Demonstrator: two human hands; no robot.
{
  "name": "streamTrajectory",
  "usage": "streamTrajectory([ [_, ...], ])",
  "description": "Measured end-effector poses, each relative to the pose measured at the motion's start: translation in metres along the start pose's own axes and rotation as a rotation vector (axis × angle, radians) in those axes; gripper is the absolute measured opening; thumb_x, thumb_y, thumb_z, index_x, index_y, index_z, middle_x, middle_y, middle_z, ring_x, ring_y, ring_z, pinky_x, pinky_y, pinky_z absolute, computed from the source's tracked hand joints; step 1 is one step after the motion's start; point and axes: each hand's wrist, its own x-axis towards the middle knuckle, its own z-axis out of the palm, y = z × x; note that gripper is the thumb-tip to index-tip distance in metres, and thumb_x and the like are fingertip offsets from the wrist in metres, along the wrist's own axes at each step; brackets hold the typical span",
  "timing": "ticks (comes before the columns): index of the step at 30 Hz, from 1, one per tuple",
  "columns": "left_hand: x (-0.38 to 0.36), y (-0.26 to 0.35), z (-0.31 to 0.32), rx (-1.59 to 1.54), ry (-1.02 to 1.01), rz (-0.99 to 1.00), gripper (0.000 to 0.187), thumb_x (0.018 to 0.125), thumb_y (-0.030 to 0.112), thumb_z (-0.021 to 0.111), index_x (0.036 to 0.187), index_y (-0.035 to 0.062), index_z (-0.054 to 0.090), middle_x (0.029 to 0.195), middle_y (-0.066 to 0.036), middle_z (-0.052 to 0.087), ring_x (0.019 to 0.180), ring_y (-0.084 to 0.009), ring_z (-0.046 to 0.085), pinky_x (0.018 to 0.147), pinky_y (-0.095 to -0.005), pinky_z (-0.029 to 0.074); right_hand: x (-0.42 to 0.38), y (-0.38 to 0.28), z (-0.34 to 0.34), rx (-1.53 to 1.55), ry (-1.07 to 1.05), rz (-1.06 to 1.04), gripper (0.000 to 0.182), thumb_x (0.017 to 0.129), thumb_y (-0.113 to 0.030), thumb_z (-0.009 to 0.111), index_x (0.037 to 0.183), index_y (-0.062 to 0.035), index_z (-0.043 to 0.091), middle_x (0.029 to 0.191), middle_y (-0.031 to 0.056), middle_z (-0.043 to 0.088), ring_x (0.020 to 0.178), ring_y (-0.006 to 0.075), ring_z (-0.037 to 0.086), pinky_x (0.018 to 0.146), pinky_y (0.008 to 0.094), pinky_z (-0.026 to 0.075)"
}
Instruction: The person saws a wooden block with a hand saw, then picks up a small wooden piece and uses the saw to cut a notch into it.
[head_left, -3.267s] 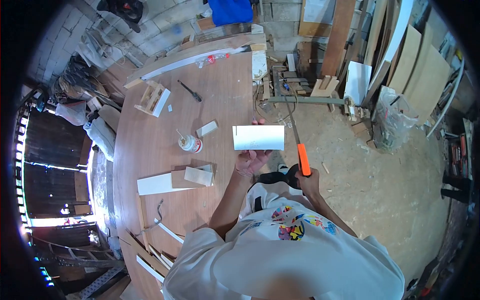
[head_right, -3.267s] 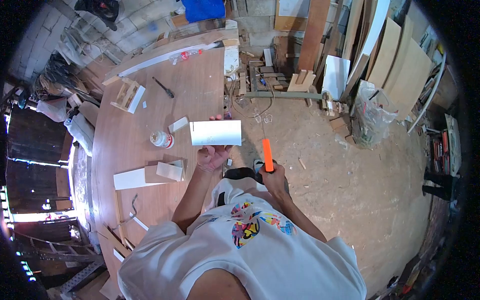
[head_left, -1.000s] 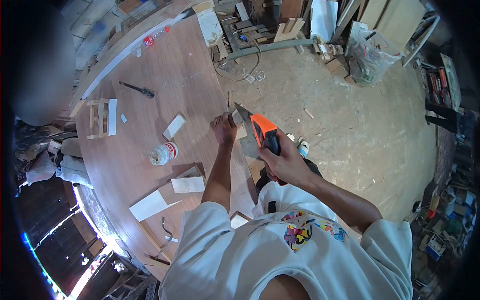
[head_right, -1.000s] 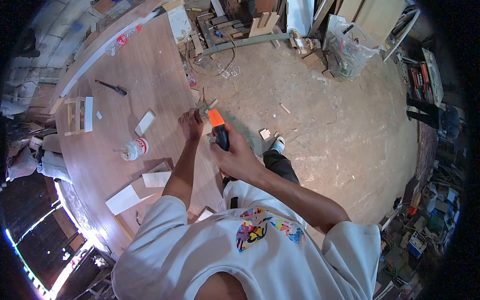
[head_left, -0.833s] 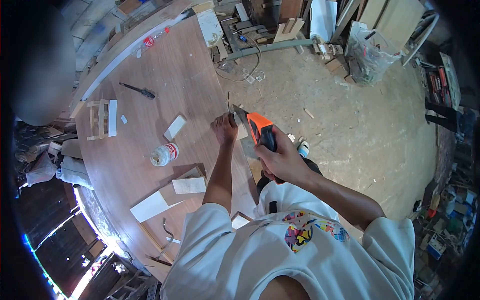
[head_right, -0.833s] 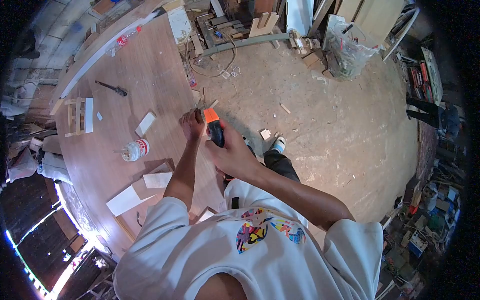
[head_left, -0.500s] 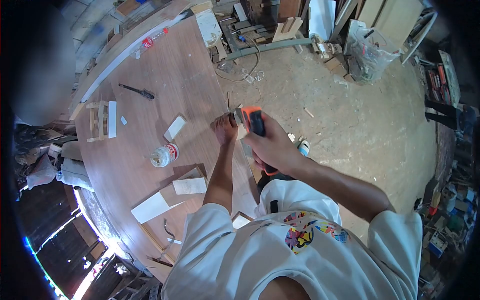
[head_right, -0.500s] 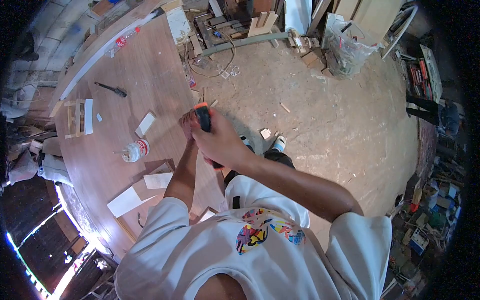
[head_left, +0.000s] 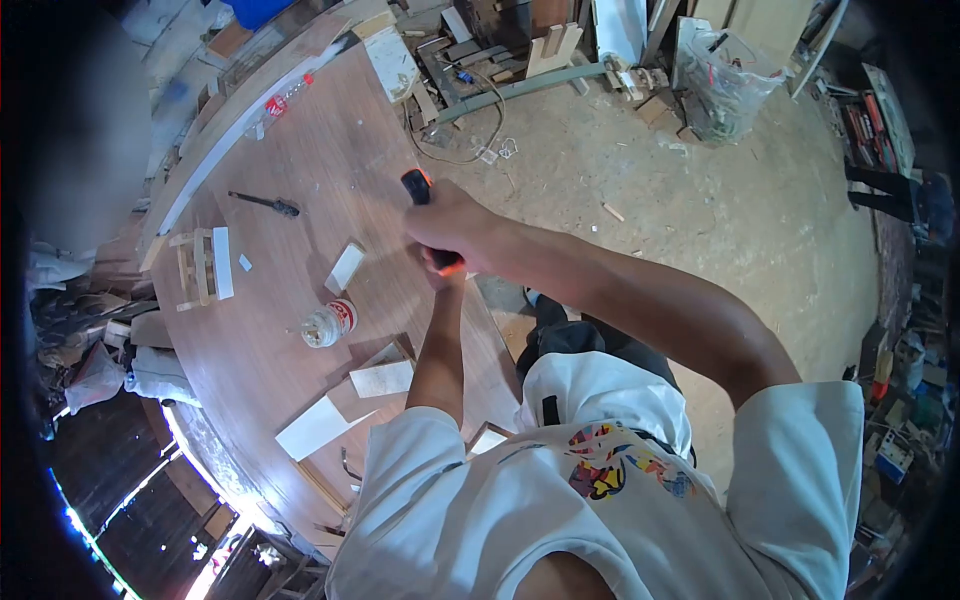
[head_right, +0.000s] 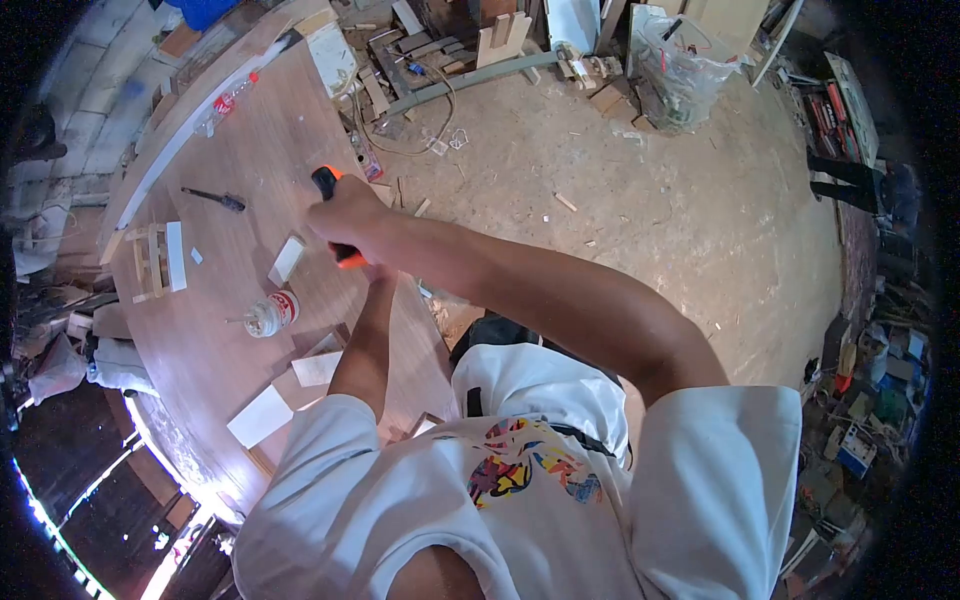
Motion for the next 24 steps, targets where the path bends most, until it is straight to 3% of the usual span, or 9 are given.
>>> streamTrajectory([
  [3, 0.005, -0.016, -0.003, -0.733, -0.166, -0.181, 0.038, 0.078, 0.03, 0.057, 0.11, 0.0099, 0.057, 0.103, -0.011, 0.061, 0.103, -0.026, 0.056, 0.088, -0.0421, 0.043, -0.028, -0.003, -0.018, -0.057, -0.066, 0.04, 0.007, 0.075, 0.001, 0.048, 0.07, 0.0004, 0.044, 0.058, 0.0081, 0.048, 0.047, 0.0162, 0.049, 0.038, 0.0326, 0.038],
  [4, 0.004, -0.027, 0.0, -0.731, -0.16, -0.187, 0.038, 0.078, 0.03, 0.057, 0.11, 0.0099, 0.057, 0.103, -0.011, 0.061, 0.103, -0.026, 0.056, 0.088, -0.0421, 0.043, -0.033, -0.006, -0.02, -0.005, -0.066, 0.007, 0.007, 0.076, 0.001, 0.048, 0.07, 0.0, 0.044, 0.058, 0.0078, 0.048, 0.046, 0.0159, 0.049, 0.038, 0.0326, 0.038],
  [9, -0.006, -0.084, 0.017, 0.099, -0.212, 0.331, 0.037, 0.074, 0.02, 0.061, 0.11, 0.0093, 0.057, 0.097, -0.009, 0.063, 0.097, -0.0259, 0.058, 0.086, -0.0413, 0.043, -0.036, -0.003, -0.018, 0.06, -0.03, 0.036, 0.007, 0.077, -0.001, 0.048, 0.071, -0.0013, 0.045, 0.058, 0.0076, 0.049, 0.046, 0.0149, 0.049, 0.037, 0.0328, 0.037],
  [12, 0.021, 0.038, -0.033, 0.262, -0.319, 0.276, 0.039, 0.072, 0.015, 0.062, 0.111, 0.0089, 0.057, 0.096, -0.009, 0.062, 0.098, -0.0272, 0.058, 0.085, -0.0414, 0.043, 0.024, 0.049, -0.03, -0.103, 0.091, -0.001, 0.007, 0.078, -0.002, 0.047, 0.071, -0.0016, 0.046, 0.057, 0.0073, 0.048, 0.046, 0.0148, 0.049, 0.037, 0.0328, 0.038],
  [13, 0.02, 0.014, -0.023, 0.179, -0.402, 0.045, 0.06, 0.065, 0.029, 0.079, 0.115, 0.009, 0.053, 0.111, -0.011, 0.059, 0.106, -0.0277, 0.055, 0.09, -0.0384, 0.044, 0.046, 0.064, -0.03, -0.163, 0.107, 0.0, 0.005, 0.076, -0.003, 0.05, 0.079, 0.0013, 0.05, 0.063, 0.0106, 0.054, 0.049, 0.0162, 0.054, 0.04, 0.034, 0.041],
  [14, 0.019, 0.017, -0.028, 0.186, -0.398, 0.044, 0.06, 0.065, 0.029, 0.079, 0.115, 0.009, 0.053, 0.111, -0.011, 0.059, 0.106, -0.0277, 0.055, 0.09, -0.0384, 0.044, 0.057, 0.072, -0.027, -0.219, 0.117, 0.007, 0.014, 0.075, -0.004, 0.053, 0.086, 0.0042, 0.055, 0.068, 0.0139, 0.059, 0.052, 0.0176, 0.059, 0.042, 0.0352, 0.045],
  [16, 0.018, 0.029, -0.032, 0.229, -0.187, 0.355, 0.038, 0.072, 0.016, 0.063, 0.108, 0.0067, 0.056, 0.095, -0.011, 0.062, 0.094, -0.0305, 0.058, 0.083, -0.0407, 0.044, 0.054, 0.067, -0.027, -0.198, 0.134, -0.005, 0.005, 0.076, -0.003, 0.05, 0.078, 0.0016, 0.051, 0.063, 0.0106, 0.053, 0.049, 0.0165, 0.054, 0.04, 0.0342, 0.041],
  [19, 0.016, 0.023, -0.024, 0.132, -0.312, 0.106, 0.033, 0.072, 0.016, 0.063, 0.102, 0.005, 0.056, 0.092, -0.013, 0.062, 0.091, -0.0309, 0.059, 0.081, -0.0406, 0.046, 0.027, 0.041, -0.03, -0.093, 0.117, 0.017, 0.008, 0.077, -0.001, 0.047, 0.07, -0.001, 0.047, 0.057, 0.0071, 0.048, 0.045, 0.0153, 0.047, 0.038, 0.0332, 0.037],
  [24, 0.022, 0.035, -0.03, 0.299, -0.312, 0.3, 0.027, 0.072, 0.017, 0.063, 0.094, 0.0048, 0.055, 0.087, -0.014, 0.061, 0.087, -0.0311, 0.059, 0.08, -0.0409, 0.047, -0.005, 0.019, -0.03, 0.067, 0.054, 0.053, 0.01, 0.078, 0.0, 0.046, 0.068, -0.0012, 0.047, 0.054, 0.007, 0.046, 0.043, 0.0151, 0.045, 0.038, 0.033, 0.037],
])
